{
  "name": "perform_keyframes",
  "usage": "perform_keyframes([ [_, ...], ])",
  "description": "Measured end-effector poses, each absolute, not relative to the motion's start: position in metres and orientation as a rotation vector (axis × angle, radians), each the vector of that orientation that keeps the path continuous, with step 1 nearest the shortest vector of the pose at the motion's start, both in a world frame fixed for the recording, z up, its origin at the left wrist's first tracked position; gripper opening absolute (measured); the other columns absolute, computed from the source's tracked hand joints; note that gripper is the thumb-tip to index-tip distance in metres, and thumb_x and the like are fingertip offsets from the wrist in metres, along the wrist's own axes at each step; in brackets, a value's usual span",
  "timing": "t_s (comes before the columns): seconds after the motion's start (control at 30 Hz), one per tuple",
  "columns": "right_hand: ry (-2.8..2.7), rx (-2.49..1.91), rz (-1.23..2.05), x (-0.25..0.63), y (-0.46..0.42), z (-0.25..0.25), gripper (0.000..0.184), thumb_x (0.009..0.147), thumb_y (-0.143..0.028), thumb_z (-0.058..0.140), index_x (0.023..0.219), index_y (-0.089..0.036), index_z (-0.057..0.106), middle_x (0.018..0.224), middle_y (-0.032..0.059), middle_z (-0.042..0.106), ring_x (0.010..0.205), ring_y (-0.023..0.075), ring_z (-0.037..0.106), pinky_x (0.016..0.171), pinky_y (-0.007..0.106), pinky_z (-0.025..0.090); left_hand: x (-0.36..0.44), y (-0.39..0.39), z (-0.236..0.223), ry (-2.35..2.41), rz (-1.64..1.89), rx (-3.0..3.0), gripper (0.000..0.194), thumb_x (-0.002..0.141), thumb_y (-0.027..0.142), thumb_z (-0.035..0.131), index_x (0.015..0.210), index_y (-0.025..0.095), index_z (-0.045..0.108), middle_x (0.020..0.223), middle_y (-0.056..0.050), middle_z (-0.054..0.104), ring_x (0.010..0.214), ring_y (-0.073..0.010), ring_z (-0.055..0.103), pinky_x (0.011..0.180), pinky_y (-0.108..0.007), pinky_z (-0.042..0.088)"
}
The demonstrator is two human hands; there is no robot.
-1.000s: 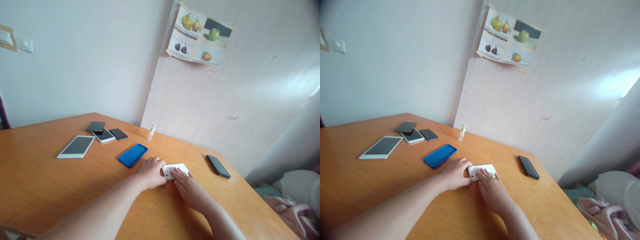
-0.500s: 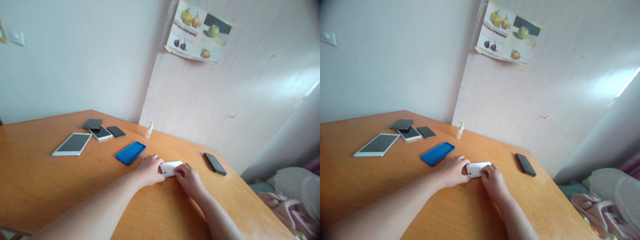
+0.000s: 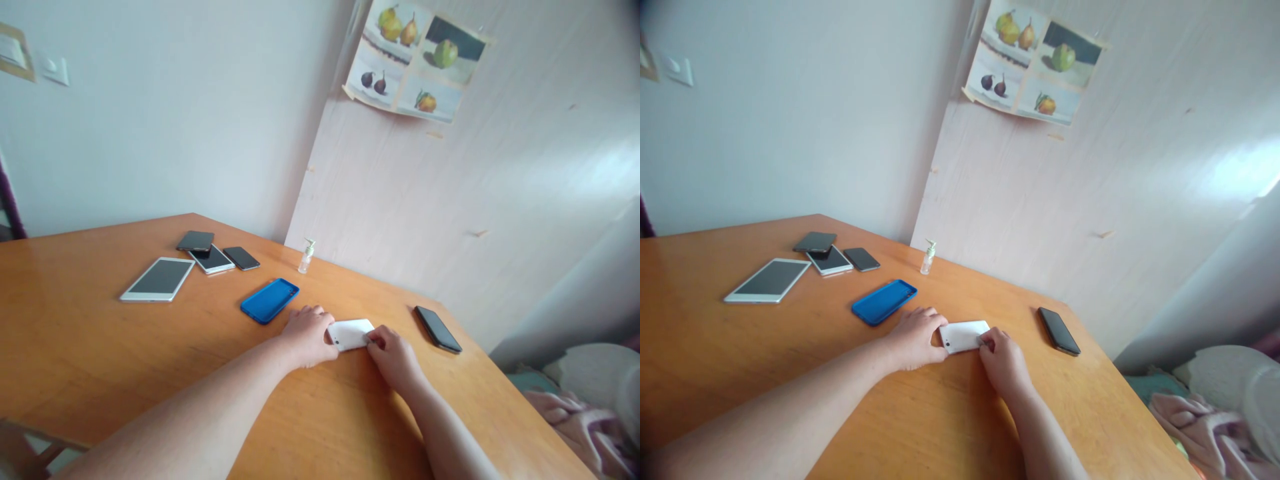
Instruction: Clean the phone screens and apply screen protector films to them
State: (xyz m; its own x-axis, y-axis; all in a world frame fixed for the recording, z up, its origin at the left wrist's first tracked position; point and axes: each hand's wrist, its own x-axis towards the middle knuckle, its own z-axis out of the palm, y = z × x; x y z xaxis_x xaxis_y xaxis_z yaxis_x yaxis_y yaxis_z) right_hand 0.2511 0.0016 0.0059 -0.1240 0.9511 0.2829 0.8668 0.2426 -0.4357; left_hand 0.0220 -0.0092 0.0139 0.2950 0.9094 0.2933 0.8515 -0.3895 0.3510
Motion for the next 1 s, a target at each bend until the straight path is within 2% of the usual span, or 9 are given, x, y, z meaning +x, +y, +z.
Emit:
perform_keyframes([
  [0.2, -2.194, -1.307, 0.374, 0.205, -0.023, 0.009, 0.017, 0.078, -0.02, 0.051, 0.087, -0.022, 0.066, 0.083, 0.0008, 0.065, 0.073, 0.0152, 0.058, 0.067, 0.025, 0.043, 0.021, -0.01, 0.015, 1.655, 0.663, 2.416, 0.039, 0.069, 0.05, 0.065, 0.1, 0.027, 0.064, 0.104, -0.007, 0.063, 0.102, -0.0297, 0.058, 0.087, -0.042, 0.044],
  [0.43, -2.034, -1.69, 0.281, 0.248, 0.004, 0.006, 0.016, 0.08, -0.028, 0.053, 0.087, -0.023, 0.067, 0.073, -0.0007, 0.064, 0.07, 0.0164, 0.059, 0.064, 0.026, 0.04, 0.022, -0.009, 0.013, 1.648, 0.685, 2.425, 0.041, 0.068, 0.048, 0.066, 0.102, 0.026, 0.064, 0.103, -0.007, 0.063, 0.102, -0.0297, 0.058, 0.086, -0.042, 0.045],
  [0.57, -1.912, -1.888, 0.098, 0.27, 0.013, 0.007, 0.016, 0.08, -0.026, 0.053, 0.085, -0.022, 0.068, 0.082, 0.0035, 0.065, 0.076, 0.0189, 0.06, 0.067, 0.028, 0.04, 0.023, -0.009, 0.012, 1.658, 0.694, 2.425, 0.04, 0.069, 0.048, 0.065, 0.102, 0.026, 0.063, 0.102, -0.007, 0.063, 0.102, -0.03, 0.058, 0.087, -0.043, 0.044],
  [0.67, -1.935, -1.788, 0.083, 0.257, 0.005, 0.007, 0.018, 0.081, -0.024, 0.052, 0.088, -0.021, 0.069, 0.09, 0.0054, 0.064, 0.081, 0.0186, 0.06, 0.072, 0.028, 0.043, 0.023, -0.009, 0.012, 1.661, 0.696, 2.425, 0.039, 0.068, 0.046, 0.065, 0.102, 0.027, 0.063, 0.102, -0.007, 0.063, 0.101, -0.0296, 0.058, 0.086, -0.042, 0.045],
  [0.87, -2.164, -1.309, 0.274, 0.213, -0.018, 0.009, 0.021, 0.085, -0.02, 0.05, 0.089, -0.022, 0.07, 0.092, 0.0039, 0.063, 0.086, 0.0162, 0.061, 0.078, 0.025, 0.046, 0.022, -0.009, 0.013, 1.655, 0.704, 2.421, 0.04, 0.069, 0.051, 0.063, 0.101, 0.027, 0.064, 0.103, -0.007, 0.062, 0.101, -0.0307, 0.058, 0.087, -0.044, 0.045],
  [1.0, -2.051, -1.527, 0.152, 0.232, -0.004, 0.008, 0.021, 0.084, -0.02, 0.05, 0.087, -0.02, 0.071, 0.09, 0.0055, 0.064, 0.084, 0.0176, 0.061, 0.077, 0.027, 0.046, 0.023, -0.009, 0.013, 1.655, 0.683, 2.422, 0.041, 0.068, 0.048, 0.065, 0.102, 0.026, 0.063, 0.103, -0.007, 0.062, 0.102, -0.0297, 0.058, 0.087, -0.043, 0.046],
])
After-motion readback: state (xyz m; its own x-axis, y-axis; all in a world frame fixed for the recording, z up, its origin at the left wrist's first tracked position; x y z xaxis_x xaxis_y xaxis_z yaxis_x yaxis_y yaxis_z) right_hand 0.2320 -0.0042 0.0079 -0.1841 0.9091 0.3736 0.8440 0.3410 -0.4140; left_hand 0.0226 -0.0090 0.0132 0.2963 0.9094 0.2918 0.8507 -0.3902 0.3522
